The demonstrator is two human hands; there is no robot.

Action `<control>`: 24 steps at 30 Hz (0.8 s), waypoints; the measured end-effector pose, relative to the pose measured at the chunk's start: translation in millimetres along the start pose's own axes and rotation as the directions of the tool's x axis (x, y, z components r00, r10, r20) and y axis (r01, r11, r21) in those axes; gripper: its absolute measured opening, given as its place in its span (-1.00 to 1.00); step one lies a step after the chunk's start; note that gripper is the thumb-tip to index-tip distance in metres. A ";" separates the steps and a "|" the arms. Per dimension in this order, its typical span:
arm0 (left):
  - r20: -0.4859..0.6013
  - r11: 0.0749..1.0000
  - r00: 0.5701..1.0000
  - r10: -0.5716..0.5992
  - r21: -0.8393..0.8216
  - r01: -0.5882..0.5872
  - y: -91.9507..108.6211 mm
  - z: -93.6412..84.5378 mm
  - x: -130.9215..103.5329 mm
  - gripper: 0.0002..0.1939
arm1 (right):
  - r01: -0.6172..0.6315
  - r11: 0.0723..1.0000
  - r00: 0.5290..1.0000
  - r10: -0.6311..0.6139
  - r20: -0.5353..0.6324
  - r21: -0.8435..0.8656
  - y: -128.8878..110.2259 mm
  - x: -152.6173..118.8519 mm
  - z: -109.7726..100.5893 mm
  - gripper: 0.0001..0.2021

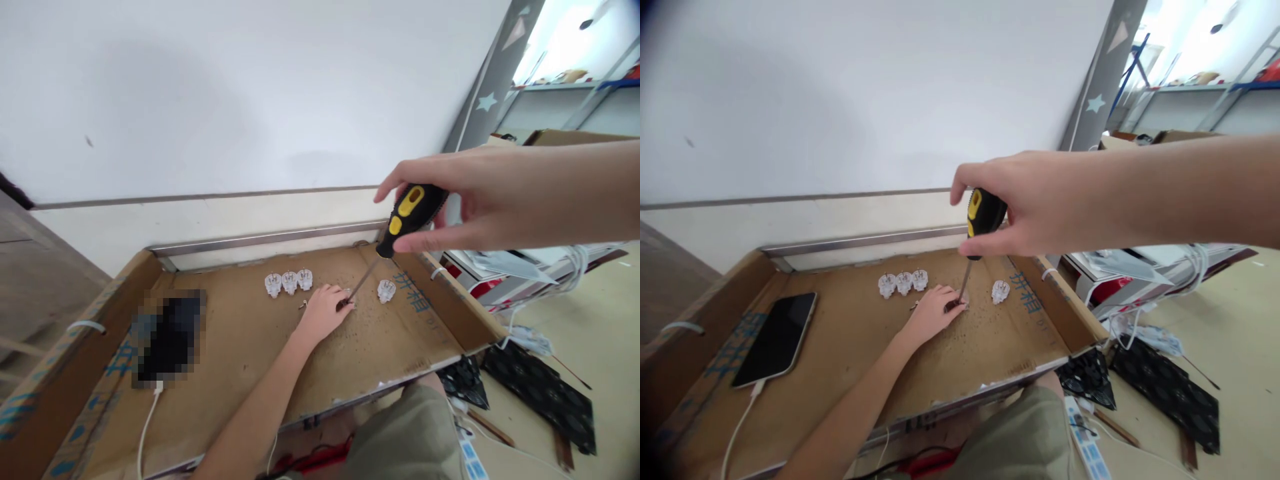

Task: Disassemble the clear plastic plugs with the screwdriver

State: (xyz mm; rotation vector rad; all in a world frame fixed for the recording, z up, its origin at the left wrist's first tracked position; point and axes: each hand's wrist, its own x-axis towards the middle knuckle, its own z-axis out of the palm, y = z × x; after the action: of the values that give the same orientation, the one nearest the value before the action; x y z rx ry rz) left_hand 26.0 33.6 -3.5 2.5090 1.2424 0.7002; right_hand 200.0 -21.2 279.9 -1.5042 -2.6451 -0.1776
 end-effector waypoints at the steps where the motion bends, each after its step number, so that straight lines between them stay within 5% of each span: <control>1: -0.001 1.000 1.000 -0.001 0.001 0.001 0.2 0.0 -0.1 -0.81 | 0.003 0.999 1.000 -0.002 0.028 -0.033 0.0 0.3 -0.3 -0.67; 11: -0.012 1.000 1.000 -0.002 0.004 0.002 1.4 -0.9 -1.1 -0.83 | 0.086 0.995 0.993 -0.082 0.080 -0.051 -2.5 3.2 -3.4 -0.70; 17: -0.001 1.000 1.000 -0.011 -0.003 0.011 1.1 -0.9 -0.9 -0.82 | 0.029 0.998 0.993 -0.022 0.116 -0.053 -9.6 2.8 -4.7 -0.72; 21: -0.010 1.000 1.000 0.002 -0.007 -0.002 0.5 0.7 -0.7 -0.83 | 0.060 0.994 0.997 -0.056 0.046 -0.090 -10.7 3.3 -2.0 -0.54; 24: -0.013 1.000 1.000 -0.004 -0.003 0.004 0.3 1.7 -0.7 -0.83 | 0.067 0.989 0.997 -0.061 0.047 -0.131 -10.4 4.5 0.1 -0.65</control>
State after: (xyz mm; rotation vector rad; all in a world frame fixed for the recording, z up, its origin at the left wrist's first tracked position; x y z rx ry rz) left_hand 26.7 32.8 -5.1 2.5021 1.2497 0.7185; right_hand 188.9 -22.7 279.9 -1.4765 -2.7674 -0.3355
